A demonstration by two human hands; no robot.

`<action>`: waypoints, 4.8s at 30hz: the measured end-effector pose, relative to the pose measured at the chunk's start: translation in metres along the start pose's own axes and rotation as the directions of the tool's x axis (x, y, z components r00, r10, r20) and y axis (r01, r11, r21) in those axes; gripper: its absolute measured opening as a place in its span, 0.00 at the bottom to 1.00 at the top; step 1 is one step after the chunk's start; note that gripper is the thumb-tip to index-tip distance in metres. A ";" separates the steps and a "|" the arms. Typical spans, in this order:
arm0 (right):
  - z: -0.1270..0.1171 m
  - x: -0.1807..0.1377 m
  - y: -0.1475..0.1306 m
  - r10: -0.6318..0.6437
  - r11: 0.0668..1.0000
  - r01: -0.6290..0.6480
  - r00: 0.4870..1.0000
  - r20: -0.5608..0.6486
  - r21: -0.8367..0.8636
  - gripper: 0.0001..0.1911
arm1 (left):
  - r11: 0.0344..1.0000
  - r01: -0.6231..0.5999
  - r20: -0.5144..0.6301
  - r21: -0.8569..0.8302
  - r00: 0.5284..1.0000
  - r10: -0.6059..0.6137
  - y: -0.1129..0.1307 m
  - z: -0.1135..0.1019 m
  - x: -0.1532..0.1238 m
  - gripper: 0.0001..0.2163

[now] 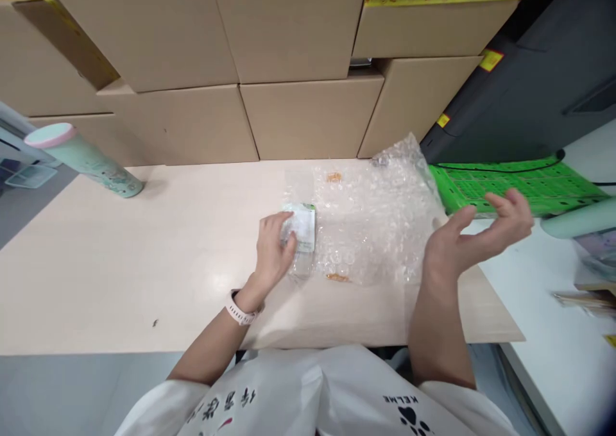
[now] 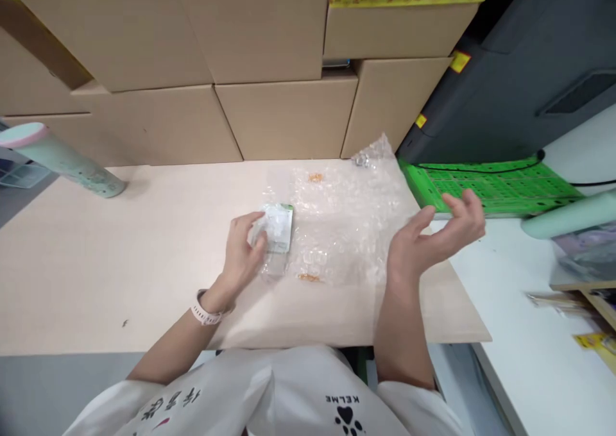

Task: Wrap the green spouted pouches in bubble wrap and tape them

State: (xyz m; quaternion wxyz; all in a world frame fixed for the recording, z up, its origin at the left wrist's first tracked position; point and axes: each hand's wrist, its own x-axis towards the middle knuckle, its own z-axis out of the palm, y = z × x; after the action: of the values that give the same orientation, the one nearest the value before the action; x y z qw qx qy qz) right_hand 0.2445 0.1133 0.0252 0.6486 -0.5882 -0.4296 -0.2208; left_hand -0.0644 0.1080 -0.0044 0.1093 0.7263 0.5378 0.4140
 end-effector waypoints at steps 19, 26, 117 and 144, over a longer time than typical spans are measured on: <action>0.022 -0.099 -0.065 -0.243 0.961 0.180 0.169 0.955 0.212 0.06 | 0.920 -0.104 0.295 0.377 0.955 -0.012 0.011 0.005 0.003 0.36; 0.024 -0.098 -0.068 -0.218 0.961 0.209 0.169 0.961 0.181 0.05 | 0.904 -0.185 0.211 0.386 0.971 0.109 0.003 -0.010 0.009 0.22; 0.041 -0.101 -0.083 -0.079 0.934 -0.342 0.079 0.994 0.101 0.13 | 0.456 0.663 0.615 -0.594 0.739 -0.274 -0.008 -0.041 0.027 0.13; 0.040 -0.057 -0.053 0.194 0.978 -0.118 0.226 0.955 -0.170 0.10 | 0.913 -0.396 0.562 -0.101 0.734 0.381 0.026 0.027 -0.023 0.20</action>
State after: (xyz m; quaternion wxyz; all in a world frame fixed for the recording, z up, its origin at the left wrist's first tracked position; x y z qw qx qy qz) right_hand 0.1605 0.1283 0.0063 0.2477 -0.6585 -0.6690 0.2397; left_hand -0.0286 0.0854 -0.0167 0.1668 0.9135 0.3220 0.1843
